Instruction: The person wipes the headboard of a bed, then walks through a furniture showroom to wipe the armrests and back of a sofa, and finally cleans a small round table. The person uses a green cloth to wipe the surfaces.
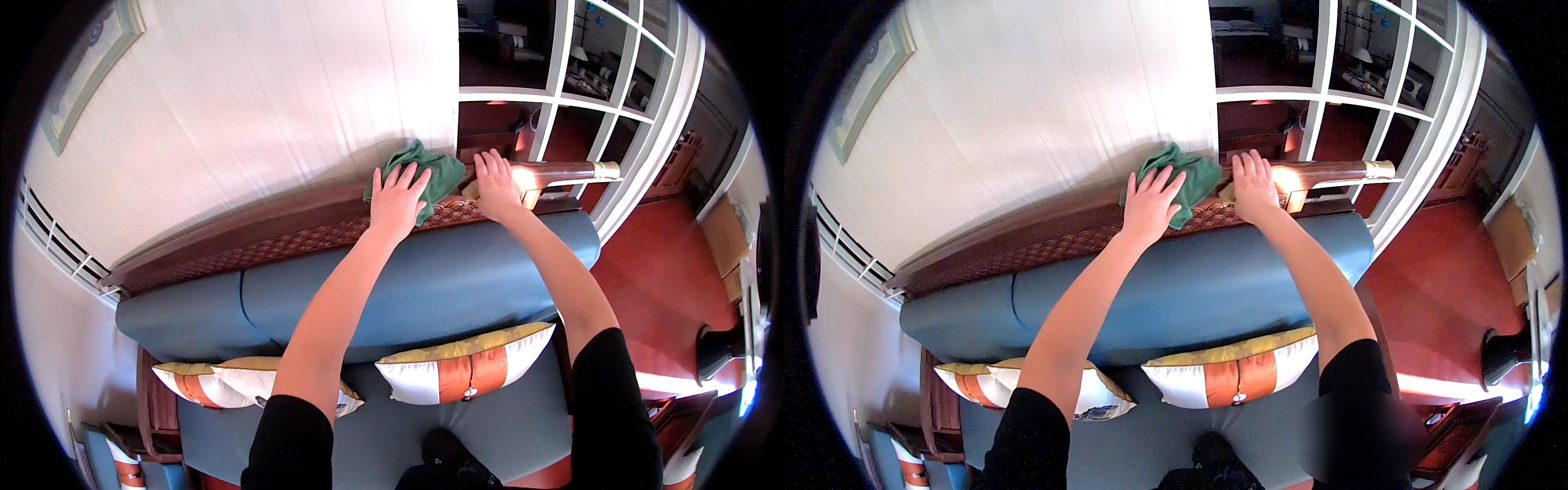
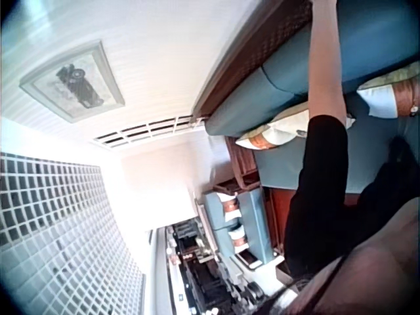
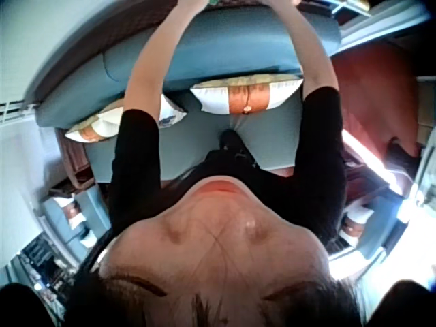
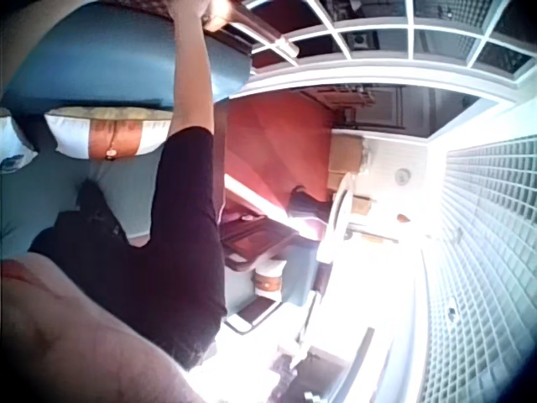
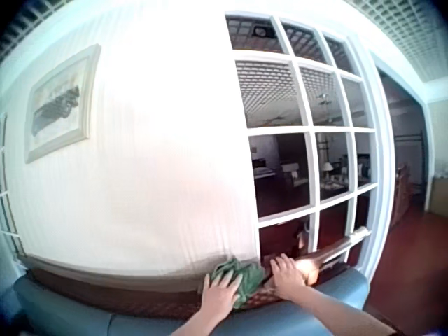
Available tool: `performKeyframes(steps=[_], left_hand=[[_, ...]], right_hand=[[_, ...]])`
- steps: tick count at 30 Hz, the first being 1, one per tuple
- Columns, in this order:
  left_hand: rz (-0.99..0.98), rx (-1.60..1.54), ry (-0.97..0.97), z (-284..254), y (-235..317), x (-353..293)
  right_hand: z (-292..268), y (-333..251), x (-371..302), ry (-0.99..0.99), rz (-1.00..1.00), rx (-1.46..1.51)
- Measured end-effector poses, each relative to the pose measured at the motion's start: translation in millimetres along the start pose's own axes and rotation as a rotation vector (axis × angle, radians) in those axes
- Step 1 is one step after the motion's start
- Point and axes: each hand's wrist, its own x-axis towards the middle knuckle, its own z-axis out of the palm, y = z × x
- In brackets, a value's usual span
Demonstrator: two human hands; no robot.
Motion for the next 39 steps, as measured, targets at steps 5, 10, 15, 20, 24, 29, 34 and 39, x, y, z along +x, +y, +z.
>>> performKeyframes(steps=[5, 10, 15, 20, 24, 29, 34, 39], left_hand=[[0.008, 0.073, -0.057, 2, -7, 23], [-0.047, 0.045, -0.175, 5, -11, 30], [-0.116, 0.085, -0.202, -29, -60, -11], [-0.191, 0.115, -0.176, -52, -133, -60], [-0.257, 0.182, -0.244, -72, -158, -83], [-0.27, 0.208, -0.207, -68, -158, -83], [-0.268, 0.21, -0.168, -65, -160, -89], [-0.276, 0.168, -0.178, -57, -156, -79]], right_hand=[[-2, -57, 29, -0.064, -0.15, 0.113], [-3, -67, 31, 0.024, -0.228, 0.142], [-19, -16, 16, -0.152, -0.129, 0.047], [18, 100, -19, -0.047, 0.024, -0.118], [-7, 48, 0, -0.238, 0.173, -0.075], [1, -33, 30, -0.043, -0.171, -0.173], [-2, -172, 65, -0.117, -0.293, 0.004], [28, -259, 93, 0.112, -0.374, -0.01]])
